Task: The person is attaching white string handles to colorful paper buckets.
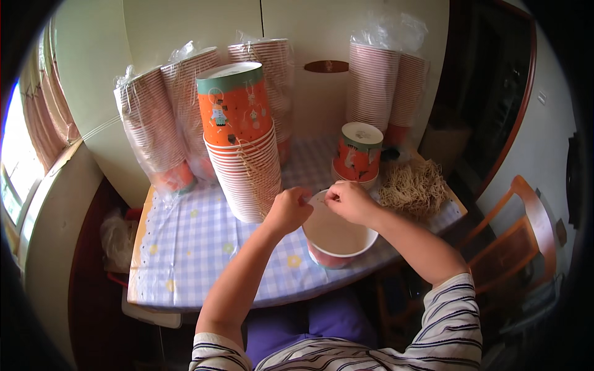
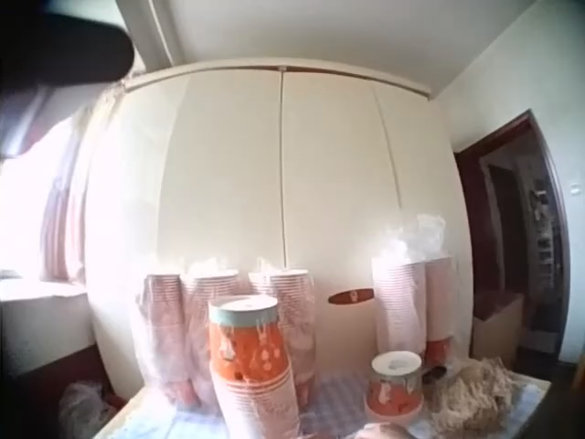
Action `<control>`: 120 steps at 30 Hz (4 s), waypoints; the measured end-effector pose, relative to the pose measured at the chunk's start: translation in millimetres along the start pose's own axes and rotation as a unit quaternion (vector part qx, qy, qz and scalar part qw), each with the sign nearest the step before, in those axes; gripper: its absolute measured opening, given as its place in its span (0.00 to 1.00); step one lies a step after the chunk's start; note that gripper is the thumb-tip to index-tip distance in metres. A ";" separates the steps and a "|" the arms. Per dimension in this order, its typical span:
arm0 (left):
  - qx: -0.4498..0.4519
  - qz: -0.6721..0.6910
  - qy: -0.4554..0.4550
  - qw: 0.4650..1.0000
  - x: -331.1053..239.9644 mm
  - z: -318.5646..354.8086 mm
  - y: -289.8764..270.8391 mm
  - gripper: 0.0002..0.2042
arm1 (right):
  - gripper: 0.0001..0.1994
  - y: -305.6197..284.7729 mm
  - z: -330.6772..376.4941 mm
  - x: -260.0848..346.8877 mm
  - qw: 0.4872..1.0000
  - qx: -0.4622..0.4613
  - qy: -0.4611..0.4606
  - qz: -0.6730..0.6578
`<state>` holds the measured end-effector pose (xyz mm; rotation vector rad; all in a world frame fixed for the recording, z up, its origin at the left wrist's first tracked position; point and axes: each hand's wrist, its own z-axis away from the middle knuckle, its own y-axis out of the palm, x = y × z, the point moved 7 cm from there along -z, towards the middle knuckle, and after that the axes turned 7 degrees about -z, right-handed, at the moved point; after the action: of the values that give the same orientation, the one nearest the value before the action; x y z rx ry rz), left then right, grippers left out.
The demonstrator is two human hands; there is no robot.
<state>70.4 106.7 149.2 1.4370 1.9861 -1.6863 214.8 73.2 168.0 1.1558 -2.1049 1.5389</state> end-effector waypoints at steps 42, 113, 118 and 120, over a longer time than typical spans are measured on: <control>0.151 0.043 -0.049 0.986 14.3 10.9 6.4 0.08 | 0.09 23.5 -6.5 7.0 0.996 0.072 0.050 -0.011; -0.013 0.403 -0.129 0.906 27.5 146.4 58.1 0.07 | 0.04 70.0 105.5 33.5 0.970 -0.167 -0.057 -0.167; -0.022 0.444 -0.143 0.884 32.9 142.2 49.0 0.06 | 0.04 66.5 101.7 28.4 0.967 -0.146 -0.042 -0.204; -0.105 0.368 -0.067 0.922 28.4 135.2 31.3 0.09 | 0.04 78.4 96.0 21.1 0.964 -0.071 0.000 -0.256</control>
<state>20.0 6.7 62.6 1.6386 1.2514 -1.1559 164.3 -13.5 92.2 1.4920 -1.6942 1.1290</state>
